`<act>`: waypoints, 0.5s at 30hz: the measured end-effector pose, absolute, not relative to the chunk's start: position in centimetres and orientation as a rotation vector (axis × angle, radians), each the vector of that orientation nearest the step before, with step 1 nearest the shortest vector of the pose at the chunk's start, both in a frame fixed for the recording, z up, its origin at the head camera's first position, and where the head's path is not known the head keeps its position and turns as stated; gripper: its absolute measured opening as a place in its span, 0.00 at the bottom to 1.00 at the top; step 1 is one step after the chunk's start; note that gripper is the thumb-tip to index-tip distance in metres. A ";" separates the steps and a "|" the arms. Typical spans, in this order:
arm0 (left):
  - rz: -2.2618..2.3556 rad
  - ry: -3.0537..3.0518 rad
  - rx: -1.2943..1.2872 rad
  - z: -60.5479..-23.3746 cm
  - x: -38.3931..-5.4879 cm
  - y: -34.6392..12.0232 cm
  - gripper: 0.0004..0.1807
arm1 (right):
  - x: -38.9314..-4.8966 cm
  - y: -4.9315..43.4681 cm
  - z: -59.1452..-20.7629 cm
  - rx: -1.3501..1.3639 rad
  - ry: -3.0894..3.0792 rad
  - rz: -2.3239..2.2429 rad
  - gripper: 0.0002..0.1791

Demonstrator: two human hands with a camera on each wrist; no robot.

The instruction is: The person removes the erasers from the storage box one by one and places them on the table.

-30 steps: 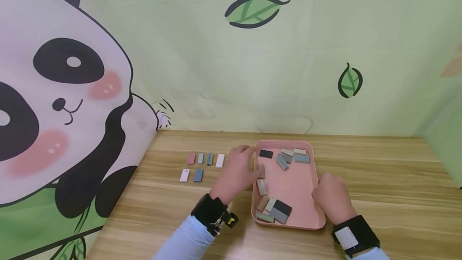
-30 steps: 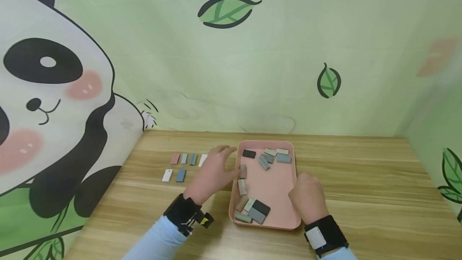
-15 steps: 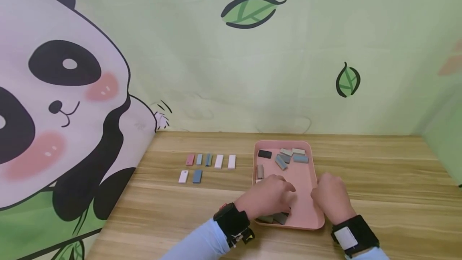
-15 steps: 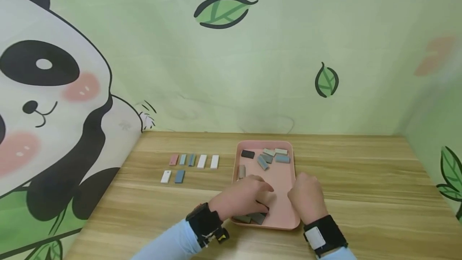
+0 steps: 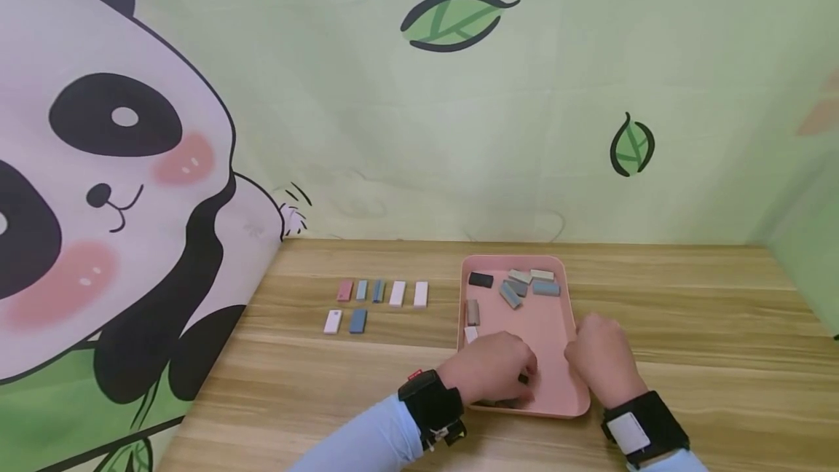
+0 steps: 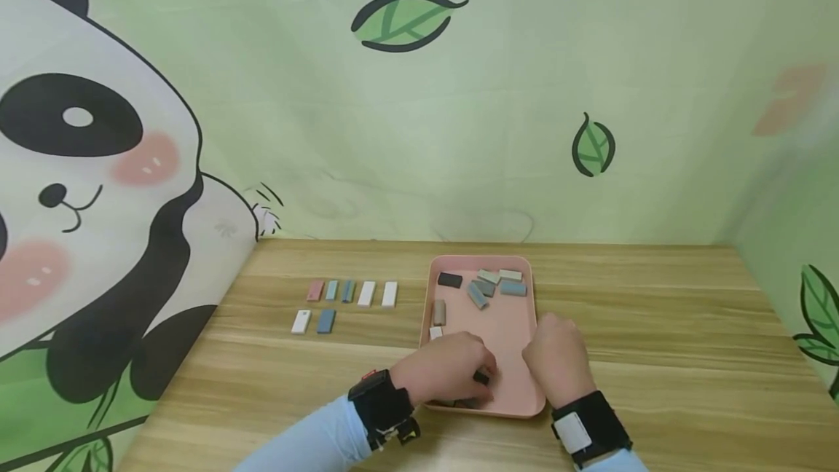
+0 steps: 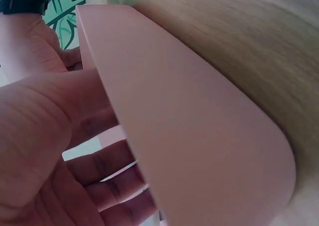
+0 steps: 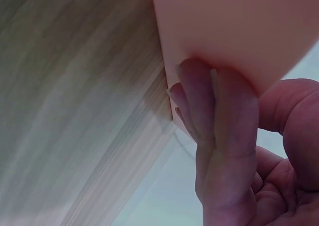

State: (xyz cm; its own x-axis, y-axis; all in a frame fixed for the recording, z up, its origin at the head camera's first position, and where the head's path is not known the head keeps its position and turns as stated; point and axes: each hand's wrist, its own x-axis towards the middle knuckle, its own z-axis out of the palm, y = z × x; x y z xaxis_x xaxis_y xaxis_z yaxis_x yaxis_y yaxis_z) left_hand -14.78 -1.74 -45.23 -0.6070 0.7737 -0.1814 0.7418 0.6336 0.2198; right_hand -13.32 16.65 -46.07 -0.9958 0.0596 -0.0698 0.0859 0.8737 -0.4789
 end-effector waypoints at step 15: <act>0.166 2.693 1.174 -45.9 -15.6 -2.1 0.09 | -13.3 16.6 -46.0 0.151 2.955 -0.794 0.06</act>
